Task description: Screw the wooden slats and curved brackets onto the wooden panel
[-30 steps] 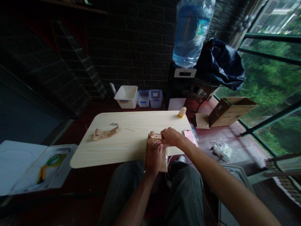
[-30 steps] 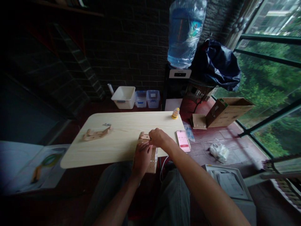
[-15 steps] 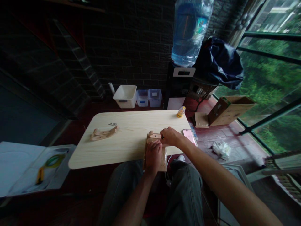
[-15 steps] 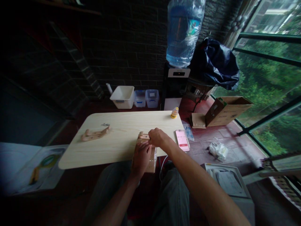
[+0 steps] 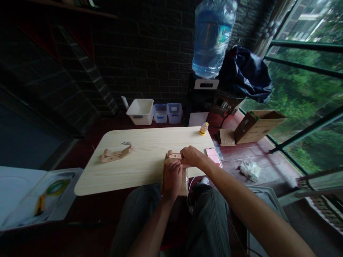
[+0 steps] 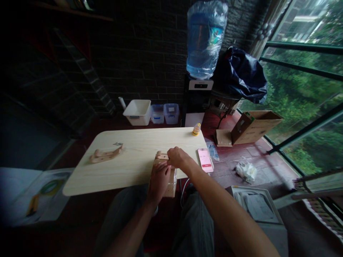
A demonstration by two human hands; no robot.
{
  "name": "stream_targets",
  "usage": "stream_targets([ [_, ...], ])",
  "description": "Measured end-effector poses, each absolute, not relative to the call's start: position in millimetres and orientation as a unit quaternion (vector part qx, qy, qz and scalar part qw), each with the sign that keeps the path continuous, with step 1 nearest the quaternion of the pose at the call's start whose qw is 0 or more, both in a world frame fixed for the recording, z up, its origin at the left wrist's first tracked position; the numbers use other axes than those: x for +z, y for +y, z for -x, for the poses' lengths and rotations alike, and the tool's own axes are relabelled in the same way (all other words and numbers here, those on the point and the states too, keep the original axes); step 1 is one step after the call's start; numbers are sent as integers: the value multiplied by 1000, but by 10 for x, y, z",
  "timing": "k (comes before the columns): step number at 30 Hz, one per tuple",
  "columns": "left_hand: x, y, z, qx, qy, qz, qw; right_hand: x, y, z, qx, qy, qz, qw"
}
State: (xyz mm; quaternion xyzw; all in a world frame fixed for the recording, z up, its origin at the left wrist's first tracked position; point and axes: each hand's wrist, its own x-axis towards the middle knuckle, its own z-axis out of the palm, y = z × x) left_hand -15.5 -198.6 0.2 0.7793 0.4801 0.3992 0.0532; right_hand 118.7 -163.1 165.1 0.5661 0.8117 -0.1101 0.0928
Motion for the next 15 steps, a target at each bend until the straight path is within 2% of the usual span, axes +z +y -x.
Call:
stream_targets([
  [15,-16,-1981,172,412,470,-779,60,1806,-1653,-1196,-106,822,-553,85],
])
